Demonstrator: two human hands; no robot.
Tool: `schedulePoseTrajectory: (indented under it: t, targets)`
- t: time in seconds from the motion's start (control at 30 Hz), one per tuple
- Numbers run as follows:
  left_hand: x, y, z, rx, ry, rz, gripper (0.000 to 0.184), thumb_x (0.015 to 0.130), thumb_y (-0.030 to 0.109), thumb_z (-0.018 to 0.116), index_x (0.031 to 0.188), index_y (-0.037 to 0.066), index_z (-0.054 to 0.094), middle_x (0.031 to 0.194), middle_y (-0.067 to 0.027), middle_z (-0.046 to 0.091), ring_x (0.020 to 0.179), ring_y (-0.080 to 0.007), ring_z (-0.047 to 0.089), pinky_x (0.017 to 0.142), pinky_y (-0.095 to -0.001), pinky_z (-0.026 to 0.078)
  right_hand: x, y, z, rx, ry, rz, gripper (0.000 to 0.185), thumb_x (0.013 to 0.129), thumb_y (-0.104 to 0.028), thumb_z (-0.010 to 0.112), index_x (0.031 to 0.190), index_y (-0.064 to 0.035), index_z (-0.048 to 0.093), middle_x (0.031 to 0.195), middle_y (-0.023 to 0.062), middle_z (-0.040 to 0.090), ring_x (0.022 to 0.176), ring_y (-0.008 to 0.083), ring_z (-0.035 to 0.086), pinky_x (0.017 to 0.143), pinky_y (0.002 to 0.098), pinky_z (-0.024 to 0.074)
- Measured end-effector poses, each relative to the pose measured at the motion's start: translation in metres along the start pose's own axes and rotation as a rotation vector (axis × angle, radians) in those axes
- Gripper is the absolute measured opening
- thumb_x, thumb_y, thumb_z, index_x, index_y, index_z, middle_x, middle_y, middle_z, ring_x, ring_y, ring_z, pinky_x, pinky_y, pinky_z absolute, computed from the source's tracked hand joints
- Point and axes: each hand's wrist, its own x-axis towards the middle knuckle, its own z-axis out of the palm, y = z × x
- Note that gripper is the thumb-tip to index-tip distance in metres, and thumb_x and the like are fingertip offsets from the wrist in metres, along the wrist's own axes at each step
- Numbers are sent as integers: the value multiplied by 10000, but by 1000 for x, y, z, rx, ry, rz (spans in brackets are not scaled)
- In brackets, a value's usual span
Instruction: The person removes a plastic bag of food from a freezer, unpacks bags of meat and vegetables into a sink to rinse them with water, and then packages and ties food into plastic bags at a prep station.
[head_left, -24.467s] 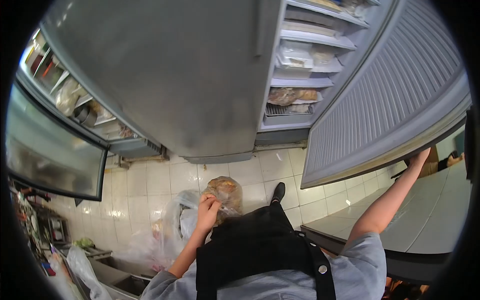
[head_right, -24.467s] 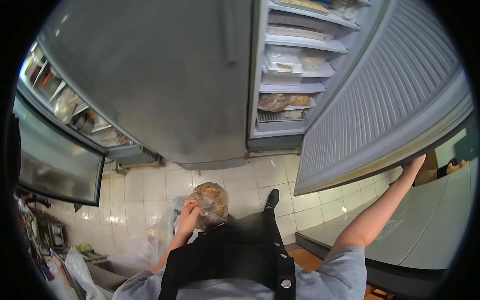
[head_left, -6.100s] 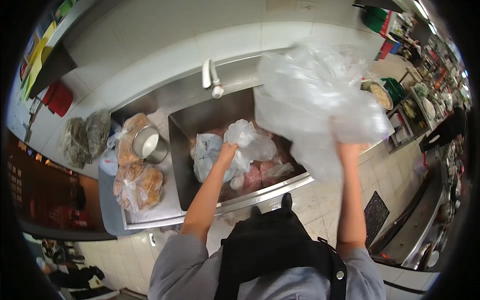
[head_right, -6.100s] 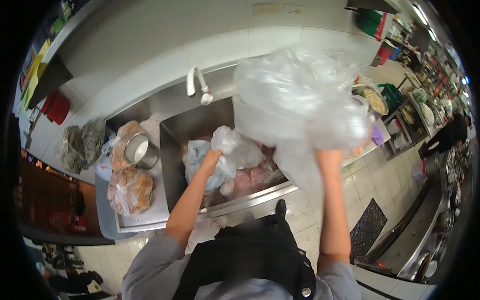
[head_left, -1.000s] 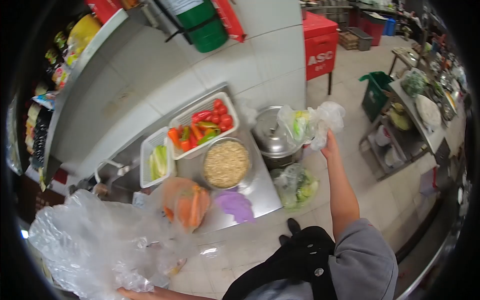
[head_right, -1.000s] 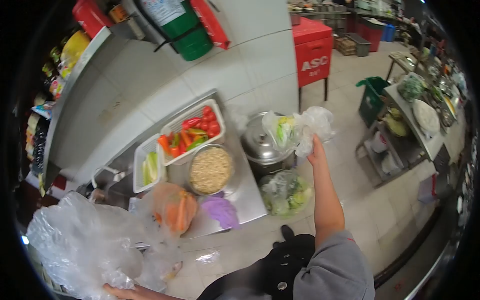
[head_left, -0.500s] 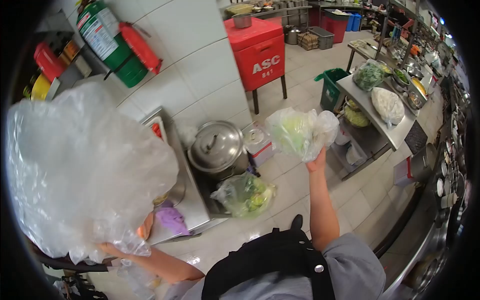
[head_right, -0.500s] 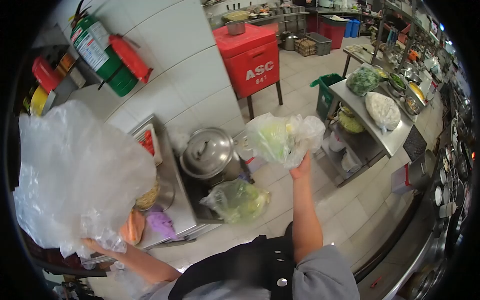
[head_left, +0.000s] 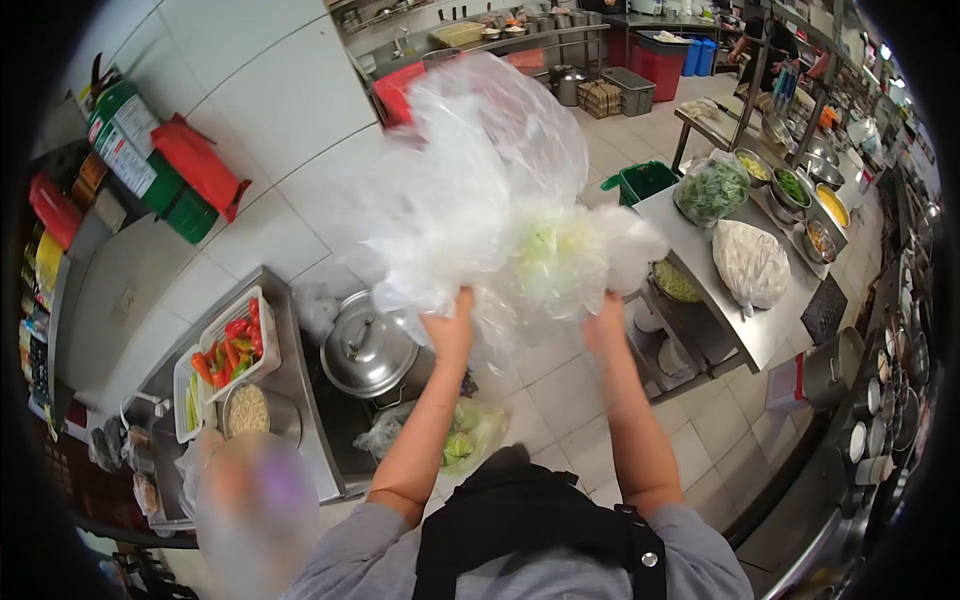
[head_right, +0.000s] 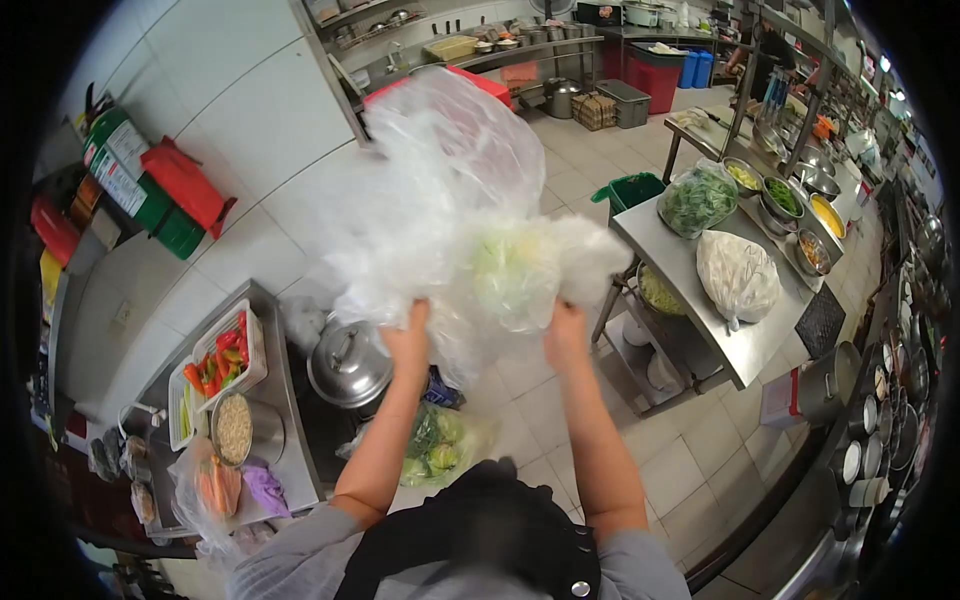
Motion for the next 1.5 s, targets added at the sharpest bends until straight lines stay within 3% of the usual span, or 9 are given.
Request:
schedulePoseTrajectory:
  t: [0.13,0.37,0.53,0.7,0.83,0.93,1.1,1.27,1.5]
  targets:
    - [2,-64,42,-59,-155,-134,281,735,64,660,976,-59,582,975,-126,622,901,-220,581,812,-334,442,21,21,17,-755,77,-100,469,763,-149,646,1185,-2,502,1127,121,575,1074,239,522,908,346,400]
    - [62,-171,130,-78,-438,-321,389,769,63,615,1135,-17,511,1076,-86,568,988,-193,533,852,-313,418,145,21,3,-906,-339,-281,451,731,-122,673,1133,16,521,1117,109,562,1047,211,518,887,326,413]
    - [130,-218,224,83,-595,-297,343,741,59,620,1067,-21,551,1062,-129,595,960,-231,568,819,-334,444,239,-23,24,-940,-345,145,529,717,-206,729,1158,-9,511,1147,97,541,1056,205,509,901,337,413]
    - [155,-248,343,-122,-621,-326,320,700,128,630,974,-28,578,951,-209,626,902,-363,590,784,-410,462,335,-44,12,-875,-233,204,558,704,-278,757,1146,-25,531,1107,81,567,1063,178,506,897,329,416]
    - [194,-280,412,225,-998,-367,352,674,161,628,975,-16,578,985,-232,608,945,-387,561,797,-414,453,412,-37,-4,-781,89,309,679,731,-416,734,1222,-10,499,1229,91,512,1163,195,440,976,334,341]
    - [242,-291,453,102,-1126,-55,399,688,231,643,1009,1,580,931,-189,633,876,-301,612,754,-378,473,472,-39,-2,-493,4,363,709,760,-441,697,1266,-4,461,1284,91,476,1200,202,408,1015,324,282]
    - [311,-307,513,234,-1220,-6,364,653,189,633,960,0,581,884,-191,625,839,-353,595,744,-411,475,561,-31,1,-358,45,344,695,801,-445,648,1293,-6,429,1352,94,411,1253,206,351,1039,325,234]
    - [371,-331,598,460,-1437,95,310,625,156,607,890,-4,595,852,-208,624,826,-380,588,741,-432,473,660,-47,9,-191,297,240,587,801,-380,669,1234,-22,502,1252,78,508,1147,198,459,995,302,305]
    - [411,-377,743,132,-1560,425,278,588,116,604,830,-19,612,814,-216,619,790,-378,594,679,-438,477,791,-49,-44,-18,583,-13,435,871,-398,546,1161,-74,534,1140,41,554,1042,170,525,852,311,436]
